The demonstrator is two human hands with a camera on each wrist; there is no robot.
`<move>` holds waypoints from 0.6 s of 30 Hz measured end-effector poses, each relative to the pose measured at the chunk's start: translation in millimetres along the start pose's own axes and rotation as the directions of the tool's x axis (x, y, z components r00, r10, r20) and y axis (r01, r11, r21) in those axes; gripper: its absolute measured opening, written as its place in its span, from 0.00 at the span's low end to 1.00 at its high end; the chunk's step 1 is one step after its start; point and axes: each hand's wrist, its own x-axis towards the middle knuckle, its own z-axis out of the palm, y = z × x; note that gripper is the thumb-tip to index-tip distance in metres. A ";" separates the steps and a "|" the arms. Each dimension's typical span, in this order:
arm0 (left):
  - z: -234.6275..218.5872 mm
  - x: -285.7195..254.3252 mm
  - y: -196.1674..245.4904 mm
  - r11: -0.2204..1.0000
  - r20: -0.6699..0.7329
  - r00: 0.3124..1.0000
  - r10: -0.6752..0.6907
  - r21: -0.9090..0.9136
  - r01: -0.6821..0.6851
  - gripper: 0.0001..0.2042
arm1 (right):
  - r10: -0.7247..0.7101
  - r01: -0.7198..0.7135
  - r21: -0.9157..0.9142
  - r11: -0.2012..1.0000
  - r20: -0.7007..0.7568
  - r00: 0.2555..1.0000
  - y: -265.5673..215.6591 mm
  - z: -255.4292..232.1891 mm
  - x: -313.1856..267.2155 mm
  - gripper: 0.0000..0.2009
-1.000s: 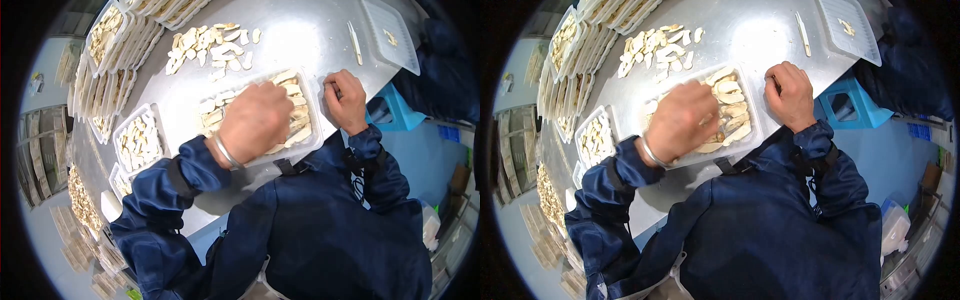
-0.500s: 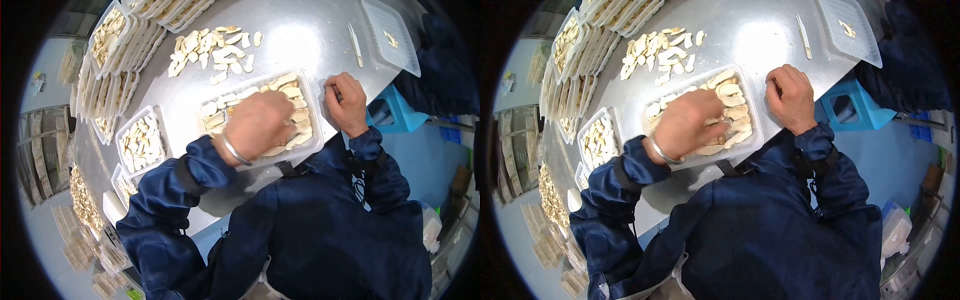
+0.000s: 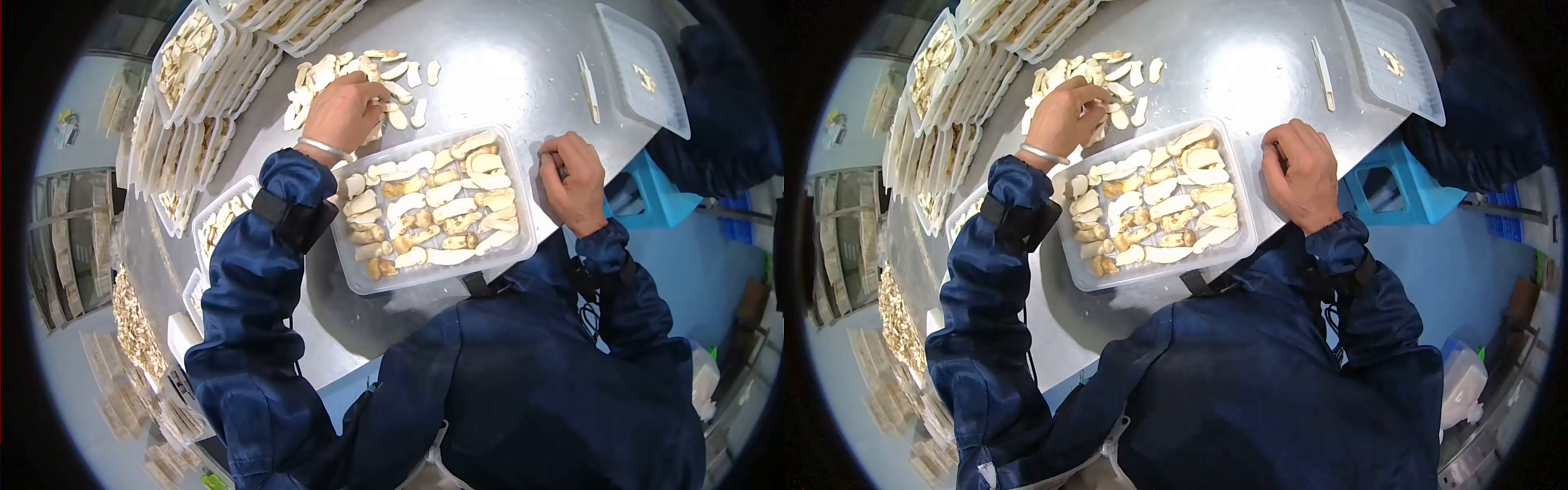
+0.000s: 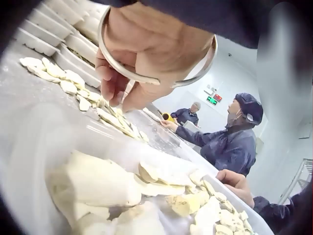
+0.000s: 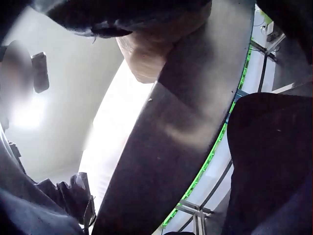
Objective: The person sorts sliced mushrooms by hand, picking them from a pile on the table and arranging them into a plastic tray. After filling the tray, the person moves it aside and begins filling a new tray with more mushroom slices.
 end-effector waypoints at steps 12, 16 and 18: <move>-28.2 -17.0 45.2 0.926 0.080 0.993 0.088 -0.374 -0.052 0.04 | -0.003 0.003 0.012 1.000 -0.005 1.000 0.7 0.4 0.1 0.03; -10.4 -50.0 121.1 0.851 0.174 0.943 0.286 -0.498 -0.166 0.05 | -0.001 0.001 0.012 1.000 0.007 1.000 0.7 0.5 -0.5 0.03; 0.2 -54.4 140.9 0.867 0.233 0.924 0.303 -0.470 -0.166 0.05 | 0.001 -0.001 0.012 1.000 0.005 1.000 -0.2 -1.2 0.0 0.03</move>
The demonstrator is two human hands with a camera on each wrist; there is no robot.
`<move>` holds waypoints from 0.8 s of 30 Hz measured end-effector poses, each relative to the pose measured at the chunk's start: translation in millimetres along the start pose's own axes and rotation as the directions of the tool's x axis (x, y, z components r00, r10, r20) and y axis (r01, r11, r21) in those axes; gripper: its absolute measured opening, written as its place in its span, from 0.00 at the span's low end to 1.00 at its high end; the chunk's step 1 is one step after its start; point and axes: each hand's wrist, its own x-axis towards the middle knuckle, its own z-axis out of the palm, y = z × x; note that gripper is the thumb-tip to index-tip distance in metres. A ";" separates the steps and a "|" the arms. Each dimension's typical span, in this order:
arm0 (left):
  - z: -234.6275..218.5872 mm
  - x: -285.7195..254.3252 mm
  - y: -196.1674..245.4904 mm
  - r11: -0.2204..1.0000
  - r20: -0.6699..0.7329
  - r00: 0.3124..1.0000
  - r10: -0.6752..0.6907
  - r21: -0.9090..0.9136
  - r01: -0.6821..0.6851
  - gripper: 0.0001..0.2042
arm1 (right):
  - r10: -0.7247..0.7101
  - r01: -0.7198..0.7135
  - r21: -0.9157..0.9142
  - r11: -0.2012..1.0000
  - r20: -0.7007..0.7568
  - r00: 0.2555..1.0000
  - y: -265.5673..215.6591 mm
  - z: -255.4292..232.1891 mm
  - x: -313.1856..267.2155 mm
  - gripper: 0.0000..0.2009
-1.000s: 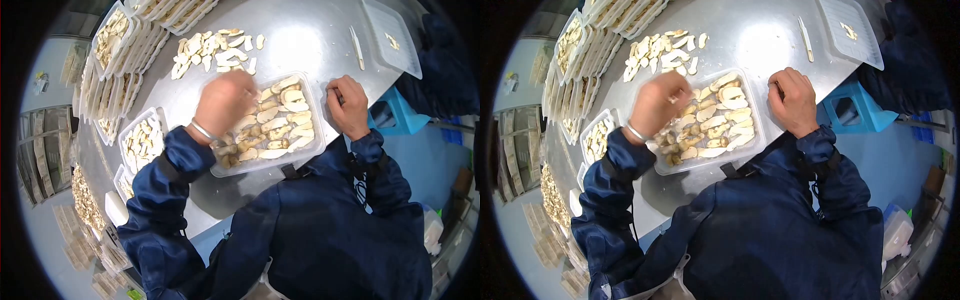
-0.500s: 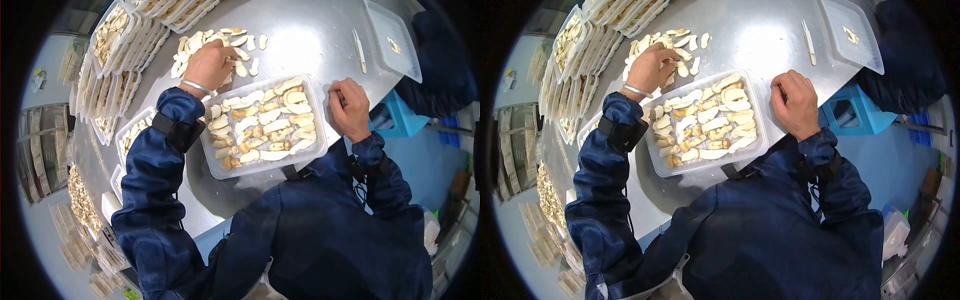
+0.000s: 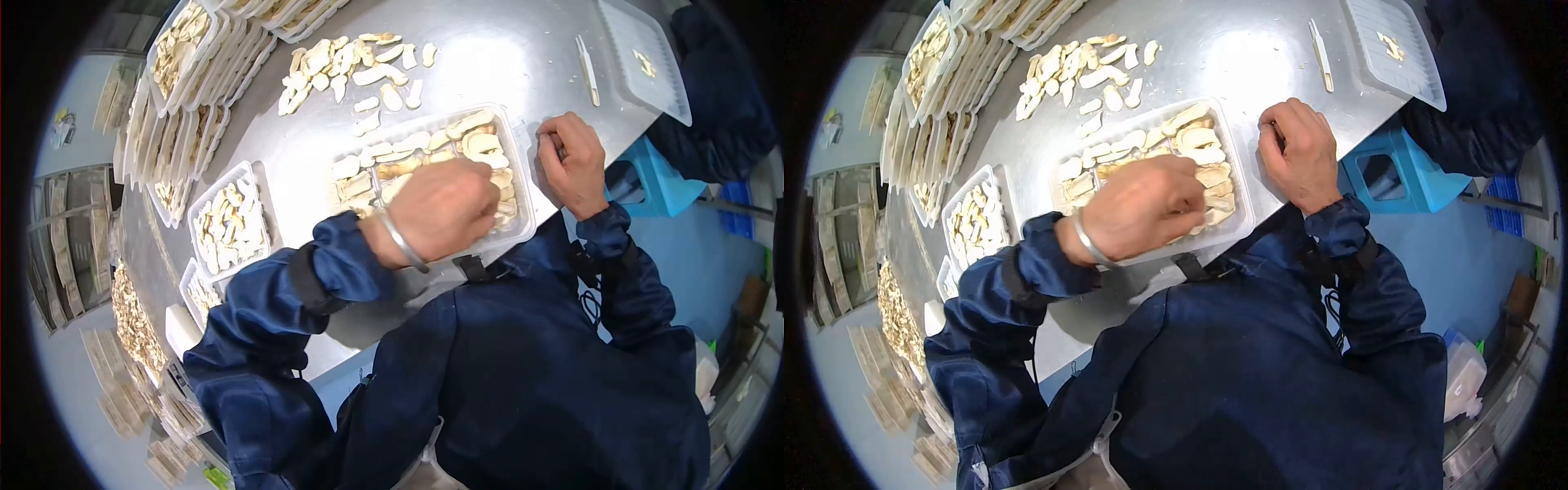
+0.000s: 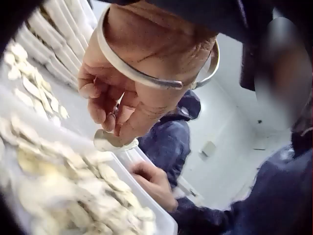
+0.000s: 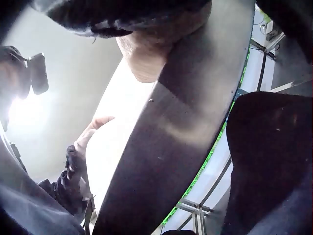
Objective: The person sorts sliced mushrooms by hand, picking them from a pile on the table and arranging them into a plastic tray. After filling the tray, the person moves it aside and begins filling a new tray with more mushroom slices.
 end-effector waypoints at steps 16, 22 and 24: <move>-36.3 2.5 -39.3 0.988 -0.344 0.939 -0.033 0.131 0.083 0.06 | -0.004 0.004 0.002 1.000 -0.022 1.000 -1.5 1.1 1.1 0.03; -92.8 -6.7 -137.5 0.848 -0.495 0.817 -0.295 0.259 0.463 0.09 | 0.000 0.000 0.001 1.000 -0.016 1.000 -0.5 0.7 -0.2 0.02; -90.5 0.9 -150.6 0.849 -0.458 0.843 -0.283 0.288 0.442 0.11 | 0.004 -0.004 -0.004 1.000 -0.012 1.000 -1.1 0.6 0.5 0.02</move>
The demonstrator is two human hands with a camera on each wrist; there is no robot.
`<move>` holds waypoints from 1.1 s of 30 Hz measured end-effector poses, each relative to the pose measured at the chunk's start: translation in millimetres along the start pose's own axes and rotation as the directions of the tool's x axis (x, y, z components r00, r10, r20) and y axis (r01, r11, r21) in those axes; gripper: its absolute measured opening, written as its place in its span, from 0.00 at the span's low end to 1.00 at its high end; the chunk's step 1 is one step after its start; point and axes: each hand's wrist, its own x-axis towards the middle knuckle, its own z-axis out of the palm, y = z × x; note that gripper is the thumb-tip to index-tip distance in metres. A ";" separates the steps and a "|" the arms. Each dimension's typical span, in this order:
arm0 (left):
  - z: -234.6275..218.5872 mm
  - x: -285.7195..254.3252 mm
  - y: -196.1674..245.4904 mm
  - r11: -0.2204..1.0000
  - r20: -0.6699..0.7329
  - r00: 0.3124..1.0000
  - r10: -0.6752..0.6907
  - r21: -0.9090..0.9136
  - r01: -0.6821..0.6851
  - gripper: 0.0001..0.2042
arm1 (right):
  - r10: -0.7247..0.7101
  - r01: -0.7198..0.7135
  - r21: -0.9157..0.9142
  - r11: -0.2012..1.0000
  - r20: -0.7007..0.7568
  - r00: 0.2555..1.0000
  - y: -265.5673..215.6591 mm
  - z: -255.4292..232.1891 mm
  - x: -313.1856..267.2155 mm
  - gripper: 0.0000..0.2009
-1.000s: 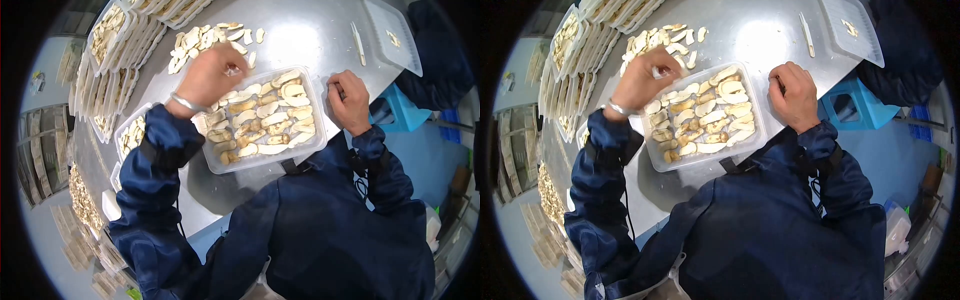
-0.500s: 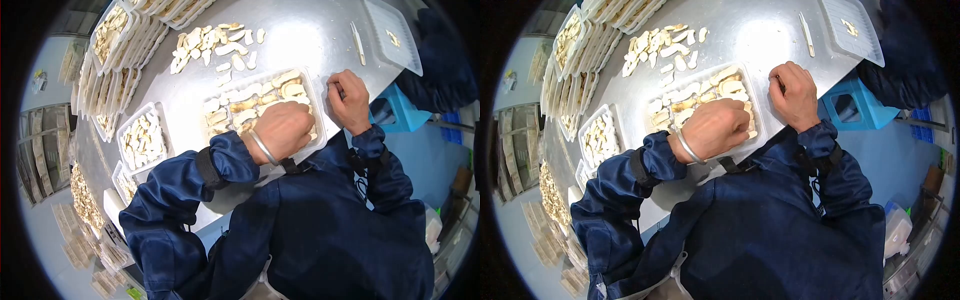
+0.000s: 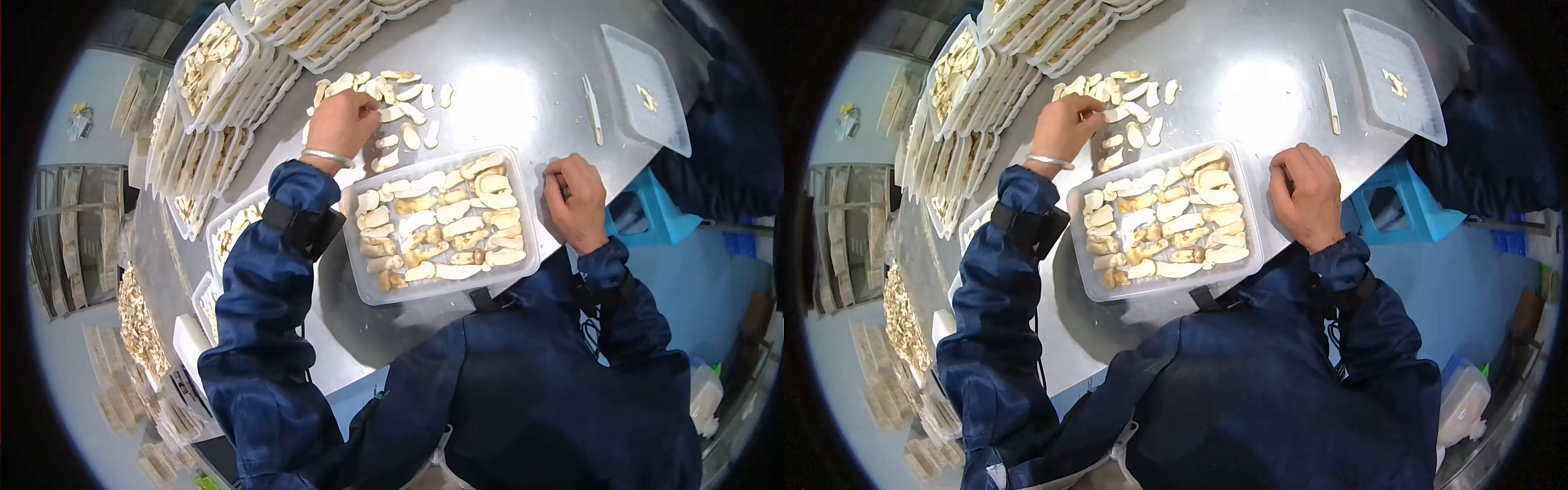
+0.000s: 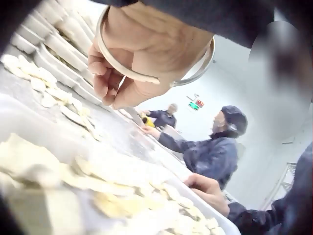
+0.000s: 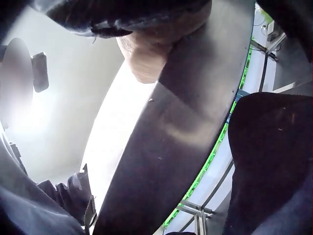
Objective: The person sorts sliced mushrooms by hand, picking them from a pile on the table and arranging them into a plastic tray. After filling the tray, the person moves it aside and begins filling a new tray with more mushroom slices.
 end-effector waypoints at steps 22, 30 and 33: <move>-19.2 -43.4 86.9 0.964 0.321 0.913 0.253 -0.167 -0.209 0.05 | -0.012 0.012 0.009 1.000 -0.005 1.000 0.3 0.9 -0.8 0.03; 2.2 -43.3 91.3 0.984 0.408 0.896 0.172 -0.116 -0.136 0.05 | 0.002 -0.002 0.005 1.000 -0.004 1.000 0.8 1.1 -1.4 0.02; 4.7 -44.3 95.1 0.985 0.343 0.925 0.163 -0.112 -0.132 0.05 | 0.000 0.000 0.007 1.000 -0.009 1.000 1.2 0.8 -1.3 0.02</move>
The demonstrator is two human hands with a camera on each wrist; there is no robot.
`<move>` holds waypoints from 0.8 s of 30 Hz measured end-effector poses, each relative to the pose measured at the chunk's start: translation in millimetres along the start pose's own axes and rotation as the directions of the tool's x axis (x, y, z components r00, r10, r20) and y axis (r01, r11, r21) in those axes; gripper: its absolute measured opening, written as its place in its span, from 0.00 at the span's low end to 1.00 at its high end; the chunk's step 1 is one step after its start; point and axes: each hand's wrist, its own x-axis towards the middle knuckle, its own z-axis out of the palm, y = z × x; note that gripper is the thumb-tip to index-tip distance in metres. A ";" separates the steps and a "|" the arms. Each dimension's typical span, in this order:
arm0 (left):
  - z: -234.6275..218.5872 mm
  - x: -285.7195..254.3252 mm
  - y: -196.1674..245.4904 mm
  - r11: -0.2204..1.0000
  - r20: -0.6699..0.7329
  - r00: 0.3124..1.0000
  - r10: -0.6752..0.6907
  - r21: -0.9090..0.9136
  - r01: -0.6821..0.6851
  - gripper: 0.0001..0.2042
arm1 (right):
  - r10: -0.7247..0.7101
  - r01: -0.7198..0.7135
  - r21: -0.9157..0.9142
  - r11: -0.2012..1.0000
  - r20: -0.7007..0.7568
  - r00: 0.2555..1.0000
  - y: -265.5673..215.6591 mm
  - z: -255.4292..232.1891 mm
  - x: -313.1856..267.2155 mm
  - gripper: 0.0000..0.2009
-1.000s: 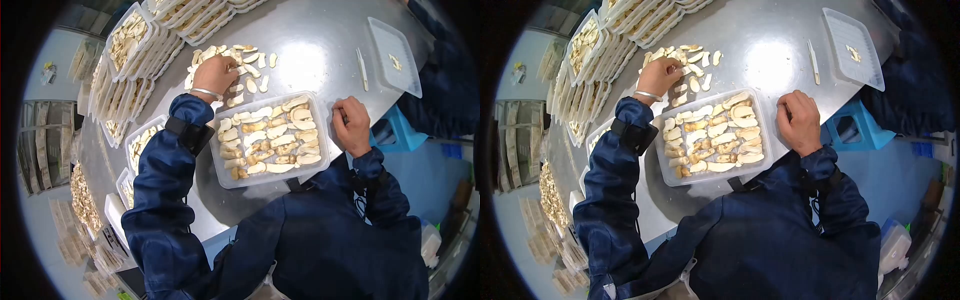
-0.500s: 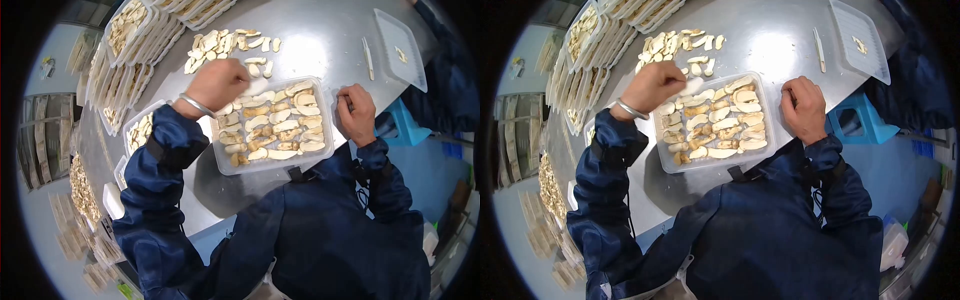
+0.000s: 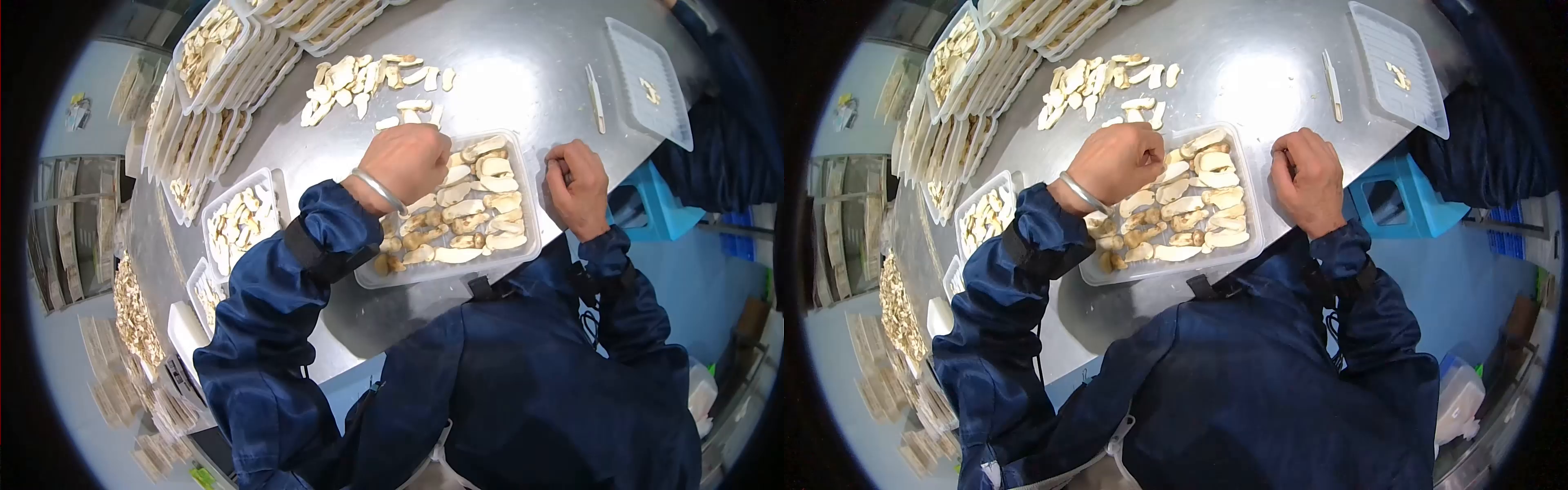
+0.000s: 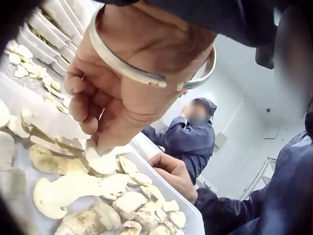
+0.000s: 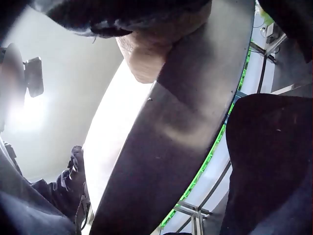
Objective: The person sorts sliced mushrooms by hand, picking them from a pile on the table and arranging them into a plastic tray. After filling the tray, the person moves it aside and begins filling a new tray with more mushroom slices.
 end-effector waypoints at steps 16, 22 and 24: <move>13.6 22.7 25.2 0.946 -0.269 0.910 0.316 0.015 -0.325 0.12 | -0.010 0.010 0.011 1.000 -0.005 1.000 0.7 -0.1 0.4 0.03; 17.6 30.1 24.3 0.942 -0.183 0.925 0.333 0.102 -0.319 0.14 | 0.014 -0.014 0.003 1.000 0.008 1.000 -1.5 -1.5 -0.6 0.03; 16.6 28.6 23.8 0.947 -0.164 0.933 0.321 0.079 -0.312 0.13 | 0.003 -0.003 0.001 1.000 0.003 1.000 -1.4 -2.0 0.8 0.02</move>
